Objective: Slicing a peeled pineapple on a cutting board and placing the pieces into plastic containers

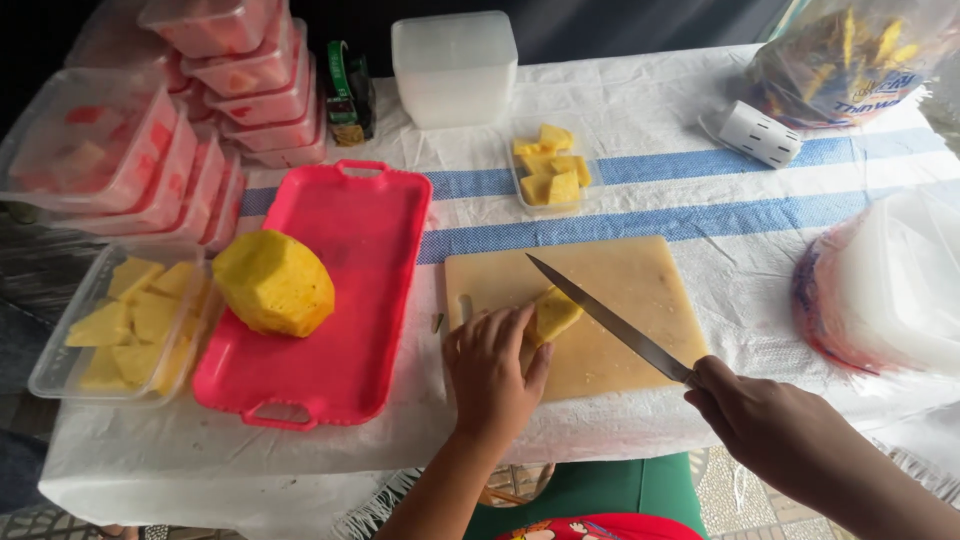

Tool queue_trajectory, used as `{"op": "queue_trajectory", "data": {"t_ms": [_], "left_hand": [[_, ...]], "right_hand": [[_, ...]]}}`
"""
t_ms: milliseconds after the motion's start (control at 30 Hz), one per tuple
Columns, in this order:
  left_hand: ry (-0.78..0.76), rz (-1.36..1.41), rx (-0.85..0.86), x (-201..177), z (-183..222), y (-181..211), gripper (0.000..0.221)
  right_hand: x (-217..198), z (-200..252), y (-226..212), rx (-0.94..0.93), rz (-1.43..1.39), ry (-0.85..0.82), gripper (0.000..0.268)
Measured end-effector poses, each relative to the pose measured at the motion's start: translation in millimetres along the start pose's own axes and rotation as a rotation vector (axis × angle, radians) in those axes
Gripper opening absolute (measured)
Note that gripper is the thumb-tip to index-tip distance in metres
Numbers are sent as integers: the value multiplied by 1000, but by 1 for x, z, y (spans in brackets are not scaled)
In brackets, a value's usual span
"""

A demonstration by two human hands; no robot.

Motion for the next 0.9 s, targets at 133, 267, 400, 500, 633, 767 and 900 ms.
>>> {"op": "queue_trajectory", "data": {"t_ms": [133,267,400,500,633,767,900], "left_hand": [[-3,176,36,2,-11,8,37],[-6,194,35,18,-13,-5,38],[-46,233,48,22,-5,-8,43],[-81,214,55,24,-5,-10,45],[-86,182,29,18,-7,-5,46],[-57,135,58,21,-7,-4,47],[-71,172,44,20,-8,-8,47]], "right_hand": [[3,-5,-1,-48,116,-40,31],[4,-26,4,-56,114,-27,30],[8,-43,-17,-104,21,-72,27],[15,-70,-44,-126,-43,-90,27],[29,-94,-65,-264,-136,41,27],[33,-79,-55,-251,-181,31,25],[40,-64,-46,-132,-139,-101,26]]}}
Point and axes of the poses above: each hand's wrist, its own z-axis away from the middle knuckle, its own x-axis out of the palm, y = z × x, the point moved 6 cm from there along -z, towards the middle knuckle, and after that the axes turned 3 degrees about -y, right-handed, at the moved point
